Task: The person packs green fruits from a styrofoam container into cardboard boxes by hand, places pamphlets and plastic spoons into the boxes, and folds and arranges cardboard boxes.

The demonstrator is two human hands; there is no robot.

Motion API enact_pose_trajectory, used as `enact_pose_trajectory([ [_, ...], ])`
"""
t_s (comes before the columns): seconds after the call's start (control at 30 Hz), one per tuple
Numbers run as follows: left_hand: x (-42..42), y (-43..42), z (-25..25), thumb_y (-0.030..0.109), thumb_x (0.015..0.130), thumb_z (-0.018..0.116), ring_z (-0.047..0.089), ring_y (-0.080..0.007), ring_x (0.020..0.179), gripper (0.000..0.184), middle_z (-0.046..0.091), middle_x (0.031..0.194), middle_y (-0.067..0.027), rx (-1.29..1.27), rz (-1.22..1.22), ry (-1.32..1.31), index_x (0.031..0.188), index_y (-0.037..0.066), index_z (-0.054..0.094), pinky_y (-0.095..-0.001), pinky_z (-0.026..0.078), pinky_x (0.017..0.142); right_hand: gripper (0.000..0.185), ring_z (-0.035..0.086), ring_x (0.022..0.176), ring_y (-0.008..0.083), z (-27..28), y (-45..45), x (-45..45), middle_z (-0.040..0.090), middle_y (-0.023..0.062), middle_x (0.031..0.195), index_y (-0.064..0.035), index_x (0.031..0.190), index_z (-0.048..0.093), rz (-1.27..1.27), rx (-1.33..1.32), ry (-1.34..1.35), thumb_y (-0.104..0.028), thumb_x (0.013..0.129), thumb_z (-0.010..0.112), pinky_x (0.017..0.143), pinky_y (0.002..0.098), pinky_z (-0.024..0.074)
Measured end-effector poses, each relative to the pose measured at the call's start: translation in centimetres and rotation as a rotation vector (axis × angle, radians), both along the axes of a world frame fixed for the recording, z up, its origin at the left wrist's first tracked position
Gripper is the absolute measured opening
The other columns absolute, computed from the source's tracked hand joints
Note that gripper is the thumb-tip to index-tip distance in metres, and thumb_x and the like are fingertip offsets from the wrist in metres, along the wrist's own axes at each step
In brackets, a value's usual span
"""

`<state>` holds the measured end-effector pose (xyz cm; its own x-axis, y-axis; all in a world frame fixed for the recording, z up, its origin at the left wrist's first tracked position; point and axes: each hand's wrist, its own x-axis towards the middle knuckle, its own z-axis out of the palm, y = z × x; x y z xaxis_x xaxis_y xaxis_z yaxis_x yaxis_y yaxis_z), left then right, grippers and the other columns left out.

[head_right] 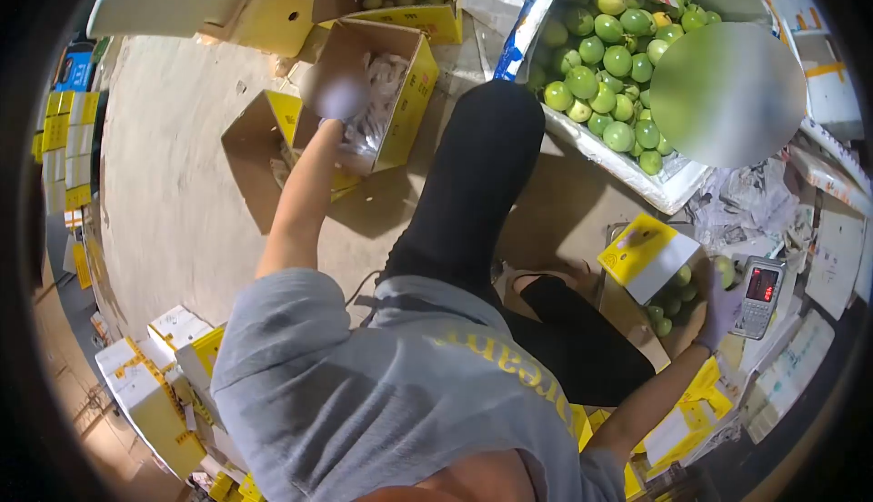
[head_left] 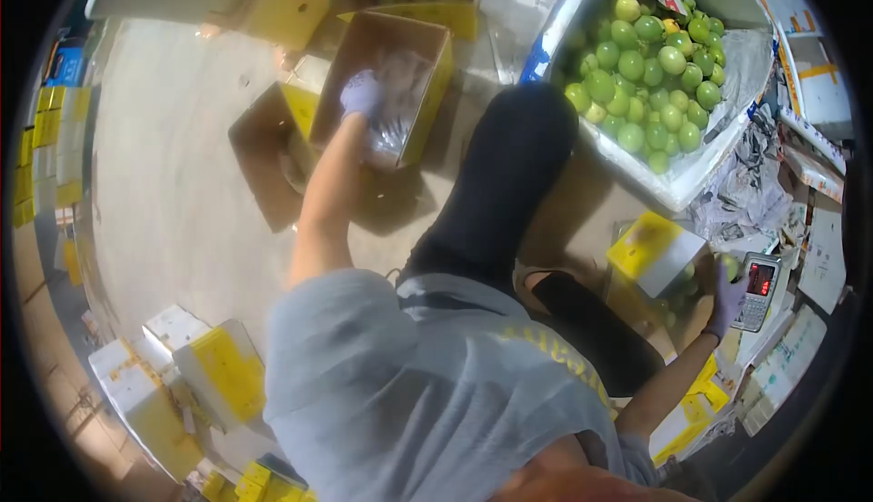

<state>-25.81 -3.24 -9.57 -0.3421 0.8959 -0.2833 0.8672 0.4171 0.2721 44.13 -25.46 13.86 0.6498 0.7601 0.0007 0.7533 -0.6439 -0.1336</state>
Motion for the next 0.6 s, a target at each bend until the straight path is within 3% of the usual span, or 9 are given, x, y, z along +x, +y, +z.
enact_pose_trajectory([
  [0.07,0.8,2.0,-3.3,0.032,0.073,0.058,0.059,-0.0332,0.100,0.038,0.062,0.106,-0.0178,0.026,0.026,0.002,0.105,0.011,0.064,-0.0398,0.047,0.085,0.068,0.055,0.099,0.0296,1.1,2.6,-0.5,0.054,0.0199,0.115,0.0004,0.120,0.048,-0.035,0.186,0.166,-0.044,0.074,0.069,0.089,0.0389,0.0422],
  [0.2,3.9,3.9,-4.1,0.028,0.078,0.055,0.059,-0.0332,0.102,0.037,0.061,0.109,-0.0193,-0.193,0.012,-0.024,0.102,0.002,0.064,-0.0421,0.047,0.087,0.067,0.043,0.118,0.0296,3.8,8.2,-9.6,0.041,0.0201,0.131,-0.0006,0.133,0.036,0.235,0.223,-0.194,-0.031,0.081,0.065,0.098,0.0363,0.0354],
  [0.33,2.1,4.6,-16.7,0.021,0.083,0.046,0.057,-0.0346,0.105,0.033,0.058,0.112,-0.0210,-0.130,-0.042,0.003,0.100,0.001,0.065,-0.0434,0.046,0.089,0.061,0.041,0.120,0.0303,3.9,10.7,-15.2,0.040,0.0186,0.133,-0.0018,0.134,0.036,0.419,0.241,-0.024,-0.022,0.082,0.063,0.101,0.0374,0.0323],
  [0.37,2.0,4.0,-16.6,0.019,0.083,0.045,0.056,-0.0349,0.106,0.032,0.057,0.113,-0.0213,-0.138,-0.041,-0.076,0.099,0.001,0.065,-0.0434,0.046,0.089,0.060,0.042,0.119,0.0299,4.0,11.0,-16.4,0.042,0.0184,0.132,-0.0018,0.133,0.037,0.444,0.231,0.001,-0.021,0.082,0.062,0.101,0.0372,0.0330],
  [0.4,0.5,4.8,-24.8,0.020,0.085,0.046,0.053,-0.0319,0.112,0.035,0.055,0.119,-0.0205,-0.198,-0.101,-0.010,0.111,0.003,0.061,-0.0395,0.043,0.093,0.059,0.043,0.119,0.0294,4.0,11.1,-17.6,0.043,0.0182,0.131,-0.0018,0.133,0.037,0.468,0.217,0.033,-0.019,0.082,0.062,0.100,0.0370,0.0338],
  [0.43,0.3,4.2,-23.2,0.020,0.085,0.046,0.053,-0.0319,0.112,0.035,0.055,0.119,-0.0205,-0.207,-0.102,-0.010,0.111,0.003,0.061,-0.0395,0.043,0.093,0.056,0.047,0.113,0.0284,4.1,11.3,-18.6,0.046,0.0179,0.128,-0.0009,0.131,0.040,0.495,0.242,0.100,-0.018,0.082,0.062,0.097,0.0367,0.0365],
  [0.5,0.4,3.3,-12.7,0.020,0.082,0.047,0.058,-0.0342,0.102,0.031,0.061,0.105,-0.0205,-0.225,-0.064,-0.094,0.096,0.000,0.066,-0.0419,0.047,0.086,0.053,0.049,0.110,0.0274,4.4,11.9,-20.8,0.048,0.0174,0.126,-0.0002,0.129,0.042,0.523,0.275,0.168,-0.018,0.083,0.061,0.095,0.0364,0.0381],
  [0.53,1.5,3.1,-7.2,0.022,0.078,0.054,0.061,-0.0330,0.096,0.028,0.064,0.098,-0.0185,-0.227,0.098,-0.014,0.094,0.003,0.068,-0.0407,0.048,0.082,0.051,0.051,0.107,0.0264,4.5,12.2,-22.1,0.050,0.0170,0.124,0.0005,0.128,0.044,0.547,0.312,0.238,-0.018,0.083,0.060,0.093,0.0360,0.0396],
  [0.6,1.3,1.5,-0.6,0.027,0.074,0.061,0.063,-0.0322,0.091,0.029,0.066,0.094,-0.0167,-0.029,0.104,-0.180,0.094,0.006,0.068,-0.0387,0.049,0.080,0.046,0.053,0.105,0.0249,4.6,13.0,-25.5,0.053,0.0161,0.119,0.0013,0.124,0.048,0.543,0.399,0.366,-0.016,0.084,0.061,0.091,0.0339,0.0410],
])
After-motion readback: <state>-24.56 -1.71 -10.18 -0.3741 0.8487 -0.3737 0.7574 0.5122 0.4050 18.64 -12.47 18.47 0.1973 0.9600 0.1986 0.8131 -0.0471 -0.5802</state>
